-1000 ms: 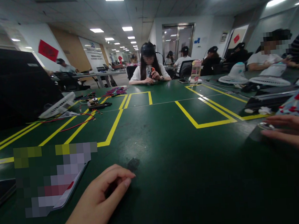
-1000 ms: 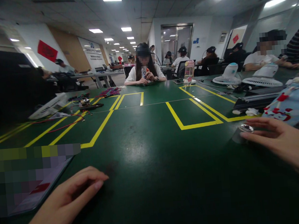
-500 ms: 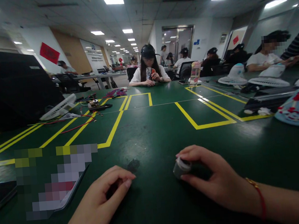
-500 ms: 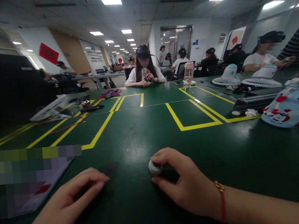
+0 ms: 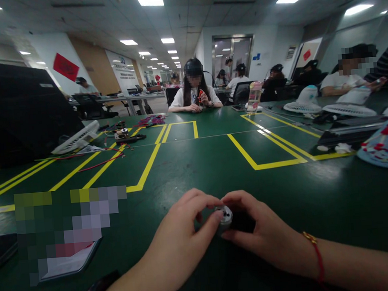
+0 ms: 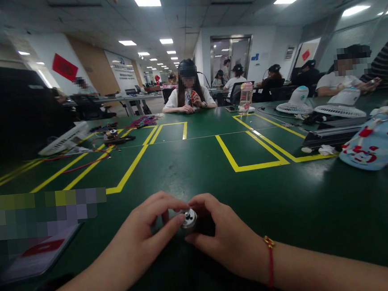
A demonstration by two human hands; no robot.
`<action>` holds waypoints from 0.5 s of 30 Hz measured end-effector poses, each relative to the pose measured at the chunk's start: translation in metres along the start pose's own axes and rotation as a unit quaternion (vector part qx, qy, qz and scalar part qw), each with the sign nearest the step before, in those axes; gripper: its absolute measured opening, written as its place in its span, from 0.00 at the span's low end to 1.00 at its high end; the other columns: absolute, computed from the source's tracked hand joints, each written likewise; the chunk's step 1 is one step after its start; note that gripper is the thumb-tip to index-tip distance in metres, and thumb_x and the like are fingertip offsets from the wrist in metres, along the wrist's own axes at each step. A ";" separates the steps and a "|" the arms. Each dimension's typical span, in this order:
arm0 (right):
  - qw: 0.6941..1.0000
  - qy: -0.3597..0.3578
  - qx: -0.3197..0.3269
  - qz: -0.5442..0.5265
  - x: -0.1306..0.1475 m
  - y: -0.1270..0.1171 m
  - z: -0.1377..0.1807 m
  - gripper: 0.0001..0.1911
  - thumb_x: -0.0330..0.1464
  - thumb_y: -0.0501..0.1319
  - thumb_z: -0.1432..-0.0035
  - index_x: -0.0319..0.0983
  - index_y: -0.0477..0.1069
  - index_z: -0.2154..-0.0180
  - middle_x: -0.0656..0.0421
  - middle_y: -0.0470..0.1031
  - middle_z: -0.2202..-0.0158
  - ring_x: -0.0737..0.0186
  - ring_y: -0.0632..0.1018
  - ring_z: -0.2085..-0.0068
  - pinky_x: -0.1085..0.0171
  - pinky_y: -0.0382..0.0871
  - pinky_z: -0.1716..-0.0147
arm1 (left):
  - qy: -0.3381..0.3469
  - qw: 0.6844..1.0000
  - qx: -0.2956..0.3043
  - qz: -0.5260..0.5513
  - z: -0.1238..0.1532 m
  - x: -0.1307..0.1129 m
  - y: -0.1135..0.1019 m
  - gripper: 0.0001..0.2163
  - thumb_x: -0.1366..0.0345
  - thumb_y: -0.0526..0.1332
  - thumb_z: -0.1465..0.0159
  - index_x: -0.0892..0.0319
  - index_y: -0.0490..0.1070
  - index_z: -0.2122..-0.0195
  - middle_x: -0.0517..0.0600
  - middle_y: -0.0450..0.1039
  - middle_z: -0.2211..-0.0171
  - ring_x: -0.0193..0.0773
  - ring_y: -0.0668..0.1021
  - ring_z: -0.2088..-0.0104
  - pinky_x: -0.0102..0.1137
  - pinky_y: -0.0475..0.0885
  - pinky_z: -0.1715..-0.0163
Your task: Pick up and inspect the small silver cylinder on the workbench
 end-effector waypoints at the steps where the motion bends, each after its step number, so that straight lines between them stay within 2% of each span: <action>1: 1.000 0.003 0.002 -0.004 0.001 0.000 -0.001 0.22 0.32 0.64 0.47 0.45 0.62 0.50 0.63 0.71 0.54 0.73 0.74 0.54 0.69 0.70 0.53 | 0.006 1.000 -0.006 -0.002 -0.003 -0.003 0.001 0.07 0.68 0.59 0.35 0.52 0.76 0.60 0.46 0.72 0.63 0.37 0.75 0.65 0.30 0.68 0.67; 6: 1.000 0.006 0.009 -0.015 0.004 -0.001 -0.004 0.23 0.33 0.65 0.47 0.44 0.63 0.50 0.63 0.71 0.54 0.72 0.74 0.54 0.68 0.70 0.53 | 0.025 0.999 -0.019 0.014 -0.008 -0.003 0.000 0.07 0.71 0.60 0.36 0.55 0.77 0.66 0.46 0.71 0.66 0.37 0.74 0.64 0.30 0.68 0.65; 11: 0.998 -0.004 0.000 0.061 0.002 -0.009 0.004 0.26 0.33 0.63 0.47 0.48 0.62 0.46 0.63 0.69 0.51 0.71 0.72 0.53 0.67 0.68 0.52 | 0.017 0.997 -0.067 0.037 -0.004 0.006 -0.003 0.06 0.69 0.59 0.34 0.53 0.76 0.65 0.46 0.70 0.66 0.37 0.74 0.65 0.30 0.68 0.65; 15: 0.995 -0.004 -0.004 0.102 0.000 -0.016 0.009 0.21 0.32 0.63 0.48 0.47 0.65 0.51 0.64 0.70 0.55 0.71 0.72 0.56 0.68 0.68 0.56 | 0.006 1.000 -0.012 -0.006 -0.002 0.020 0.005 0.06 0.70 0.61 0.36 0.53 0.77 0.64 0.46 0.70 0.64 0.38 0.74 0.61 0.32 0.68 0.61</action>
Point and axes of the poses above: each hand's wrist, its own z-axis away from the middle knuckle, its own y-axis out of the palm, x = y × z, the point moved 1 cm from there along -z, towards the middle knuckle
